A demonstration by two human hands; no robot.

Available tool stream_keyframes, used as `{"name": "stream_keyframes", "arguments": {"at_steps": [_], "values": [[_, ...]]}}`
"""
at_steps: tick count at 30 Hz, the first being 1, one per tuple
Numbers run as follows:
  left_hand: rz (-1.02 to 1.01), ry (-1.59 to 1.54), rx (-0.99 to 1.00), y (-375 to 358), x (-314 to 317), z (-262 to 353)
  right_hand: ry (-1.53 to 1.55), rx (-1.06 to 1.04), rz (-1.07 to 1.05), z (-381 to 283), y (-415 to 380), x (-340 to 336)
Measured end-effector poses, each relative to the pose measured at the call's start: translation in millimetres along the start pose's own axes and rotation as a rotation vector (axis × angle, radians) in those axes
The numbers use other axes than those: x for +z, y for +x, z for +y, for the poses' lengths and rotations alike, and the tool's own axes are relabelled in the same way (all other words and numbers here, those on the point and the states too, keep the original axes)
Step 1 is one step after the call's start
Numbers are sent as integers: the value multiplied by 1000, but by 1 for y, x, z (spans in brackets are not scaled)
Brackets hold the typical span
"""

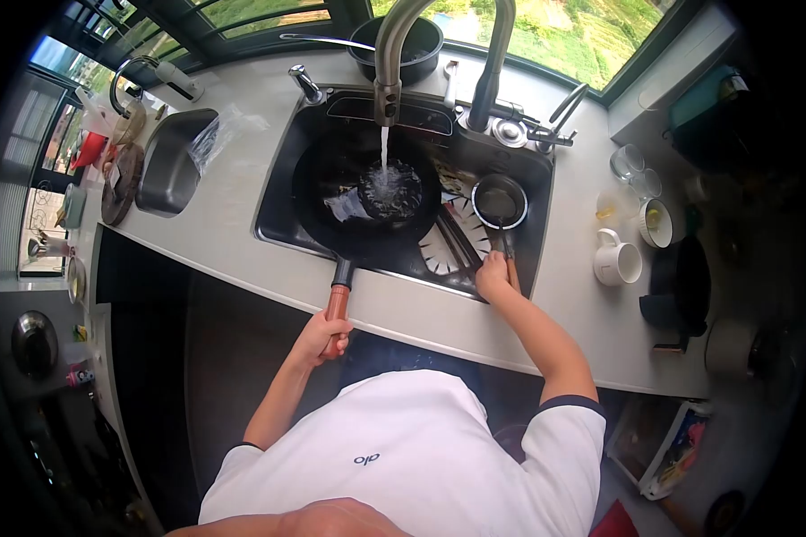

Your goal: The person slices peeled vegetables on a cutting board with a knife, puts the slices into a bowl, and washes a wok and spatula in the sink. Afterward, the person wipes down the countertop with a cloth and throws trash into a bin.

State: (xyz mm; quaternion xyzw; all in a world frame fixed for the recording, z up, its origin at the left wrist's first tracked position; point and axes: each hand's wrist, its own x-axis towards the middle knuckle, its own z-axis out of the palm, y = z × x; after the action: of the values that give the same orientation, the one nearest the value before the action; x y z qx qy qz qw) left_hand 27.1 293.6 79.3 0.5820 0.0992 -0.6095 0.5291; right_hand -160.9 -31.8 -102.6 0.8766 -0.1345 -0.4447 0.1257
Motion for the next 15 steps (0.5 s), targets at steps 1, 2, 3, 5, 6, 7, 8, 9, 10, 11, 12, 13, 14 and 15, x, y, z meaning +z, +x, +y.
{"name": "stream_keyframes", "arguments": {"at_steps": [1,2,3,5,6,7,8,9,10,11,12,13,14,15], "values": [[2,-4,1,1,1,0,101,34,-20,-5,11,20],[-4,-6,-3,1,0,0,198,65,-38,-3,18,31],[-3,-14,-2,1,0,1,340,29,-131,2,24,31],[-6,-33,-7,-1,1,3,276,-123,-256,-5,58,72],[-7,-30,-14,-1,0,2,331,-134,-201,-6,55,69],[-11,-34,-17,-3,-3,1,388,-141,-147,-5,45,60],[-14,-39,-18,-2,-3,1,444,-148,-91,0,35,51],[-18,-42,-19,-2,-3,1,531,-114,-8,2,22,37],[-16,-30,-30,-3,-4,2,618,-77,78,3,3,14],[-14,-19,-39,-3,-4,3,703,-42,167,7,-14,-14],[-10,-9,-48,-4,-3,4,697,-63,252,15,-29,-44],[-4,-4,-47,-4,-3,7,692,-84,336,25,-45,-77],[1,5,-50,-7,-4,7,691,-104,417,31,-60,-108],[7,13,-57,-9,-2,8,756,-219,493,42,-69,-139]]}}
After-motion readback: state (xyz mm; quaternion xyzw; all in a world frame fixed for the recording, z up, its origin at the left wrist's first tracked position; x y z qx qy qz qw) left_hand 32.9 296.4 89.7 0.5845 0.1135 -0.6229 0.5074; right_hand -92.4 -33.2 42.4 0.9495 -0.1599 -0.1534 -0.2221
